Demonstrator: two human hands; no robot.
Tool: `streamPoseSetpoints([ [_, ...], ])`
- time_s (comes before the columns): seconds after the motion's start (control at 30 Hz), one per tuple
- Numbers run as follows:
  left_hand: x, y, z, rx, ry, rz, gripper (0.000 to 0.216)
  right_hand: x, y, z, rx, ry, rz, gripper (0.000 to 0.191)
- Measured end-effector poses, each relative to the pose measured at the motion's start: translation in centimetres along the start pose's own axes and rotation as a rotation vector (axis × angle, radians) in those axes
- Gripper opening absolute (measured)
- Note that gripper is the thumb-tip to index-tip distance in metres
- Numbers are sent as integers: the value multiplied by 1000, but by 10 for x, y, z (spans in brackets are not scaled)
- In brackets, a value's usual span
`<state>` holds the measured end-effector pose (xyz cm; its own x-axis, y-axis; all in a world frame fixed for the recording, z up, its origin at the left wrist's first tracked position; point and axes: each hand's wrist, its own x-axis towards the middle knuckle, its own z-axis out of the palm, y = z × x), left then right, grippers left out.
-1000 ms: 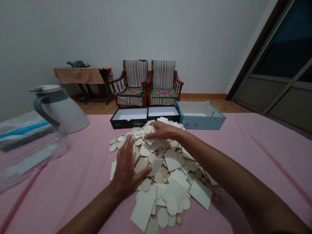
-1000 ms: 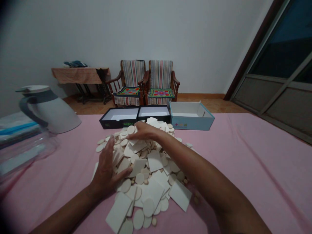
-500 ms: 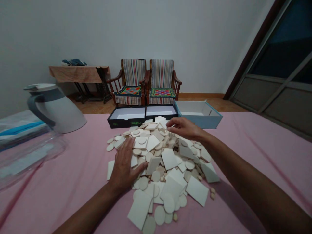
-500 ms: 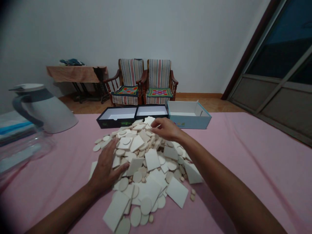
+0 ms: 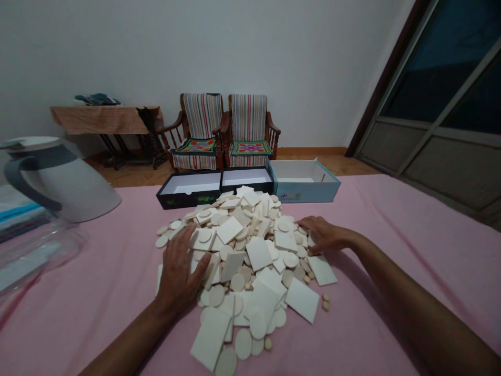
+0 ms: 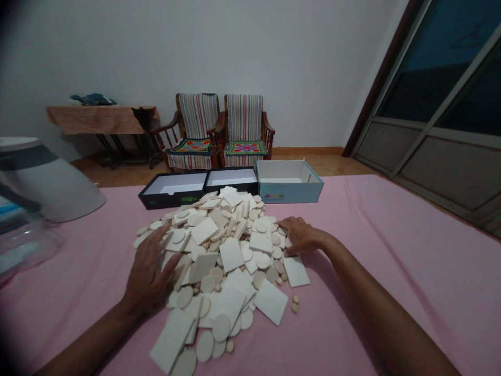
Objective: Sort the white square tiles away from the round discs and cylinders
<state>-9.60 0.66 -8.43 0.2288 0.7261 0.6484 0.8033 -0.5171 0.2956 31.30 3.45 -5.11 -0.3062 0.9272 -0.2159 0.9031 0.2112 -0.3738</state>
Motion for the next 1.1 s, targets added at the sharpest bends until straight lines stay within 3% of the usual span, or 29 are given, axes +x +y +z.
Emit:
streamPoseSetpoints([
  [0.2,1,2,0,-22,3,-9,56,-7,-2,10,13,93,37,63],
  [0.37,2,2,0,-33,9,-22,56,-16,-1,23,115,215,-39,39],
  [0.5,1,1,0,-30,11,-25,56,-16,-1,32,122,281,-97,45],
  [0.73,1,0,0,-30,15,-26,56,-13,-4,37,143,391,-38,38],
  [0.97,1,0,0,-32,18,-7,55,-21,3,22,351,397,142,37],
  [1.1,0,1,1,-39,15,-2,56,-14,-8,12,423,414,52,25],
])
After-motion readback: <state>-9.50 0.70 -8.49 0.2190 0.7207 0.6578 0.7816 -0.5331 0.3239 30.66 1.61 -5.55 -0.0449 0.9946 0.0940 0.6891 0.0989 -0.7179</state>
